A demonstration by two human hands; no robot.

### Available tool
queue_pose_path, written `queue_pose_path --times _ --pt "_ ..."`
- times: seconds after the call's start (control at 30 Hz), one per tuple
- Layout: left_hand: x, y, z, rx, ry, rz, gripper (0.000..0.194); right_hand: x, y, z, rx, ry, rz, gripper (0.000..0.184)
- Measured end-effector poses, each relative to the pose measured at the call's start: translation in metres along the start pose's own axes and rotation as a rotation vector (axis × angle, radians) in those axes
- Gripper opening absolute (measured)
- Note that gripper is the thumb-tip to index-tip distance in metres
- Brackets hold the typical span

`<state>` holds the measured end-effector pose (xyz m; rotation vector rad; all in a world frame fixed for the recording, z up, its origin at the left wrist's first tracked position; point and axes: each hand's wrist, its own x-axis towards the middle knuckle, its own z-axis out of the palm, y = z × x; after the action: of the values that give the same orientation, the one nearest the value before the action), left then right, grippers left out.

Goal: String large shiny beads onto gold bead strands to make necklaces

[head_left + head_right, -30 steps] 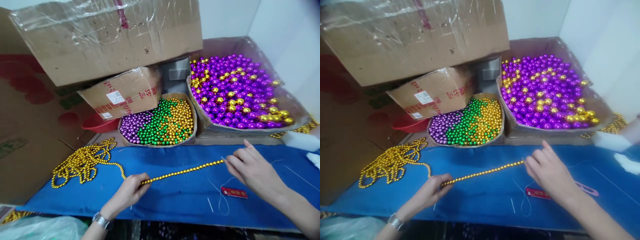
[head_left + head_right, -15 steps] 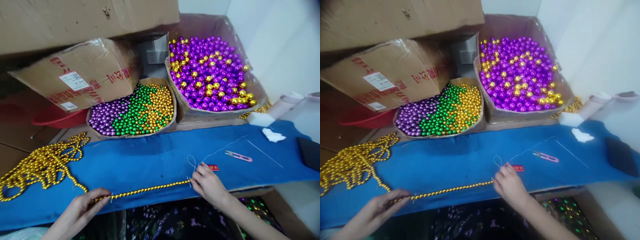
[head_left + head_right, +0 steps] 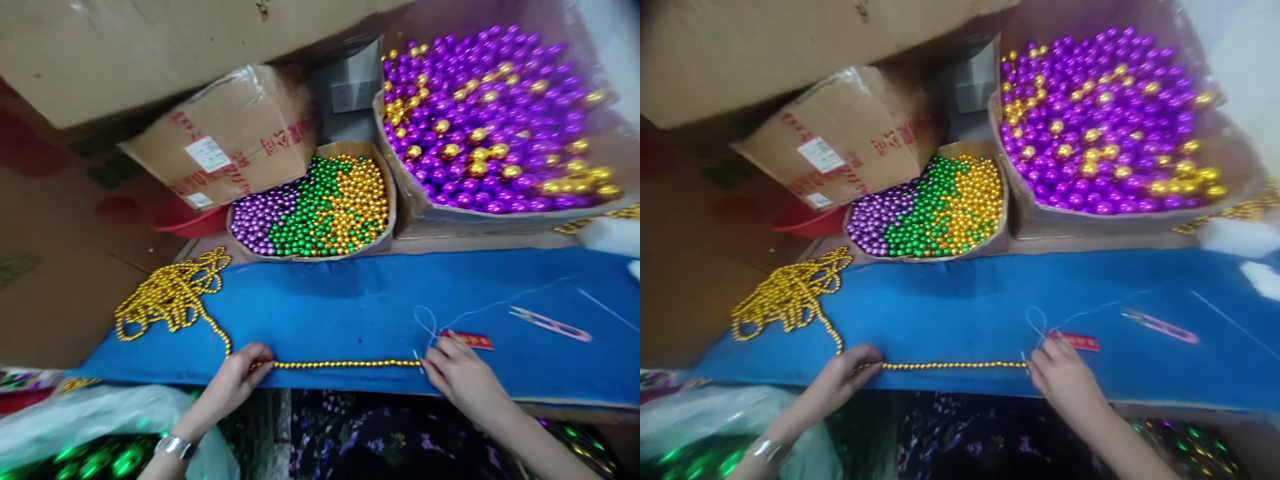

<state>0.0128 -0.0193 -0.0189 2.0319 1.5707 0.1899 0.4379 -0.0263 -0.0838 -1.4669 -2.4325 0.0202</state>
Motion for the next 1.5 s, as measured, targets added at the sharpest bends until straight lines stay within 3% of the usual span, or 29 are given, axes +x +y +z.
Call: queue_pose_path --times 0.3,0.93,1.1,1.27,1.37,1.43,1.5 --pt "-0.008 -0.002 -0.002 0.011 -0.001 -0.039 0.016 -0.004 0.000 0.004 -0.021 -0.008 -0.053 0.033" --pt "-0.004 0.001 -0.012 0.138 -0.032 -0.025 0.018 -0.002 -0.002 0.002 -0.060 -0.041 -0.061 0.026" --pt "0.019 0.012 -0.015 0.275 0.052 -0.051 0.023 0.036 0.012 -0.022 -0.148 -0.012 -0.011 0.028" --pt "0.065 0.044 -0.023 0.335 0.184 -0.042 0.022 0.097 0.065 -0.048 -0.275 0.027 0.148 0.031" --pt "0.088 0.062 -0.024 0.268 0.221 0.005 0.015 0.124 0.085 -0.053 -0.286 0.023 0.230 0.021" --pt "0.097 0.068 -0.023 0.205 0.225 0.027 0.012 0.137 0.074 -0.049 -0.254 0.028 0.234 0.022" --pt "0.102 0.070 -0.022 0.137 0.213 0.051 0.014 0.149 0.038 -0.040 -0.177 0.031 0.156 0.027"
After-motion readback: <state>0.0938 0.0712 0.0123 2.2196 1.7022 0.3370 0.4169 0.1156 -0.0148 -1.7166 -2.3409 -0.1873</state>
